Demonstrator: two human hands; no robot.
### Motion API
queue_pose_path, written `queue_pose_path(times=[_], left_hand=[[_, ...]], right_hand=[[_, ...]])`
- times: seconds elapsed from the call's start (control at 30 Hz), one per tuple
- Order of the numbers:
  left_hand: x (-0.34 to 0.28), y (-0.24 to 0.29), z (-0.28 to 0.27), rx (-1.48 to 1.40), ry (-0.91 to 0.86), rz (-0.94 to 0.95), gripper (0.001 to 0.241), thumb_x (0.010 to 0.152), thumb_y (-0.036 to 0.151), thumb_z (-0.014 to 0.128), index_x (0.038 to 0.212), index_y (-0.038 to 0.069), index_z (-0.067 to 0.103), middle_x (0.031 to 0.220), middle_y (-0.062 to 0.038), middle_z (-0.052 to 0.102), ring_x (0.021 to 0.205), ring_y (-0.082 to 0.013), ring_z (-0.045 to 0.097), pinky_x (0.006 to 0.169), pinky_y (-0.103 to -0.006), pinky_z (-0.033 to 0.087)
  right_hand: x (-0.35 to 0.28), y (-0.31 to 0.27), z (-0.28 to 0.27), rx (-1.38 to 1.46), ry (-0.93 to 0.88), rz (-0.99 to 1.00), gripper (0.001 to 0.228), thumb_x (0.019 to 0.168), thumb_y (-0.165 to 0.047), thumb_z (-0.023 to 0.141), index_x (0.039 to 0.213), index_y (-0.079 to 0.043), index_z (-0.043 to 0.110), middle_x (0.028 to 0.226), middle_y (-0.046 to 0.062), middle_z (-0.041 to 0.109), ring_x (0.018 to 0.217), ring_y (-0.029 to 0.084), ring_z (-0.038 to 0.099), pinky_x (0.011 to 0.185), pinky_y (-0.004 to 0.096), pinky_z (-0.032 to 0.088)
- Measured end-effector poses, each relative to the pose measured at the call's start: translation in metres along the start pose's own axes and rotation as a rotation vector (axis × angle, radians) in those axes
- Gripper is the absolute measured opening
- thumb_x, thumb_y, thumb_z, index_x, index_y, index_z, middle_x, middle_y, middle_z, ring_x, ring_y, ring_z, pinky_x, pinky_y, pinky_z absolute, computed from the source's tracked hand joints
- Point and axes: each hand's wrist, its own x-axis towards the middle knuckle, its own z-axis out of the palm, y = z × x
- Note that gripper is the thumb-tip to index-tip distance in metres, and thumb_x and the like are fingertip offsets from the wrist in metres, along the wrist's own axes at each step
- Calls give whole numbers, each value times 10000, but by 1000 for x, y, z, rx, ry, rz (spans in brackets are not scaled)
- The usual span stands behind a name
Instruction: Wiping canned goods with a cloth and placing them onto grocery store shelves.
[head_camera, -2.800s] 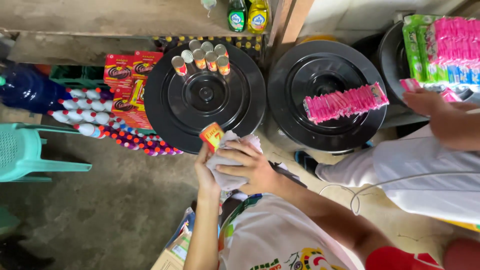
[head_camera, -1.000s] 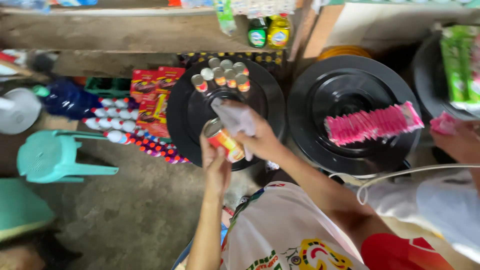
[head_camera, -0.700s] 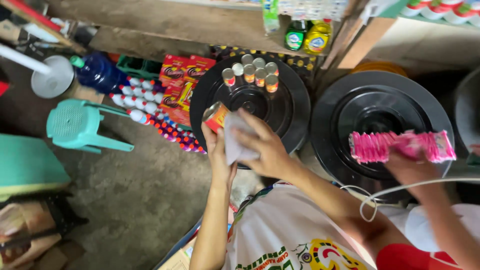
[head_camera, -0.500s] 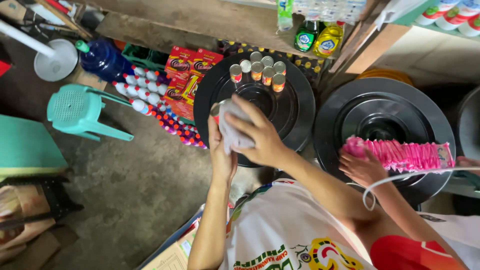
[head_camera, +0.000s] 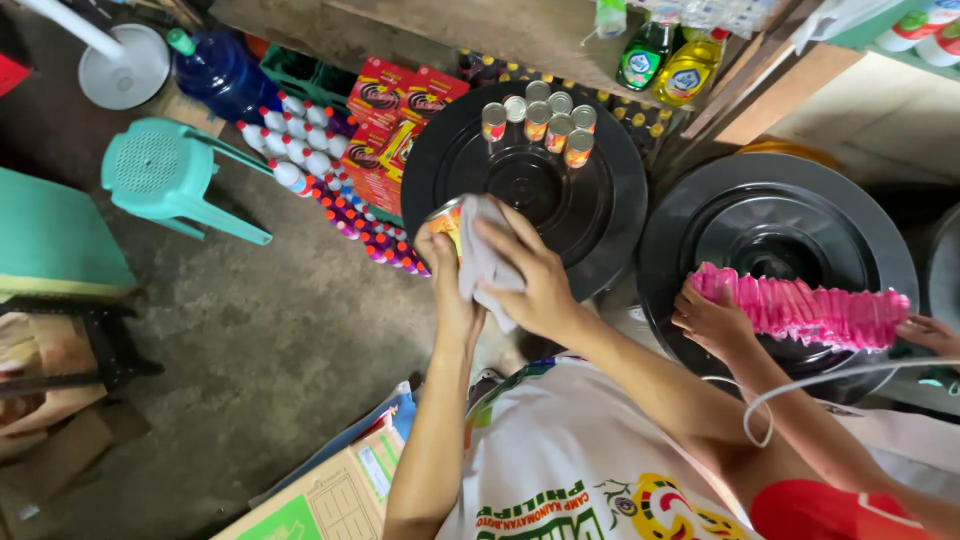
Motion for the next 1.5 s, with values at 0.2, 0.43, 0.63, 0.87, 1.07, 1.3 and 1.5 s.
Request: queue_pose_path(times=[0.2,0.43,0.63,0.87,1.07,1.3,1.5], left_hand=[[-17,-3,1,-46,-82,-183,347,1129,372,425,1342,102,470,1269,-45,572,1209,-147,558,1080,-351,444],[-40,-17,0,185,-144,-99,516,1041,354,556,1450,62,439,1351,-57,547,1277,-184,521,1142,-347,390],[-33,-15,-18,844,-274,155,607,989,285,705,1475,52,427,1393,-125,517,1338,-217,492,1174,-350,380],[-46,11,7,513,-468,-131,697,972,261,741,1538,22,411,1474,-115,546,1376,-197,514,1195,-358,391],[-53,27,8,135,-514,-347,849,935,270,775,1610,33,318,1551,-65,472,1415,-201,460,1181,-368,364],[-51,11,5,282,-462,-150,841,942,336,779,1616,75,347,1539,-78,492,1457,-215,442,1247,-368,332],[-39,12,-2,883,-426,163,736,924,245,759,1568,58,455,1496,-104,538,1415,-231,445,1174,-343,375]], right_hand=[[15,-12,-14,-300,8,-176,674,822,-168,773,1457,-105,555,1581,241,440,1440,383,513,1191,393,439],[-19,84,7,403,91,356,511,1055,-212,536,1507,21,488,1471,135,588,1335,194,565,1144,331,442],[-68,61,16,348,277,441,476,1077,-208,555,1468,61,522,1337,140,647,1208,193,596,1043,358,484],[-66,-12,-13,-90,382,194,560,935,-60,592,1485,-9,495,1433,140,633,1329,198,608,1129,340,478],[-67,17,-34,180,156,149,638,958,-157,647,1545,-23,436,1485,107,575,1365,196,552,1172,324,420],[-89,107,2,917,172,534,570,1022,-358,624,1441,4,487,1294,100,643,1161,169,645,978,346,552],[-63,90,4,877,293,526,482,1047,-385,583,1280,36,608,1103,96,719,953,152,703,812,324,585]])
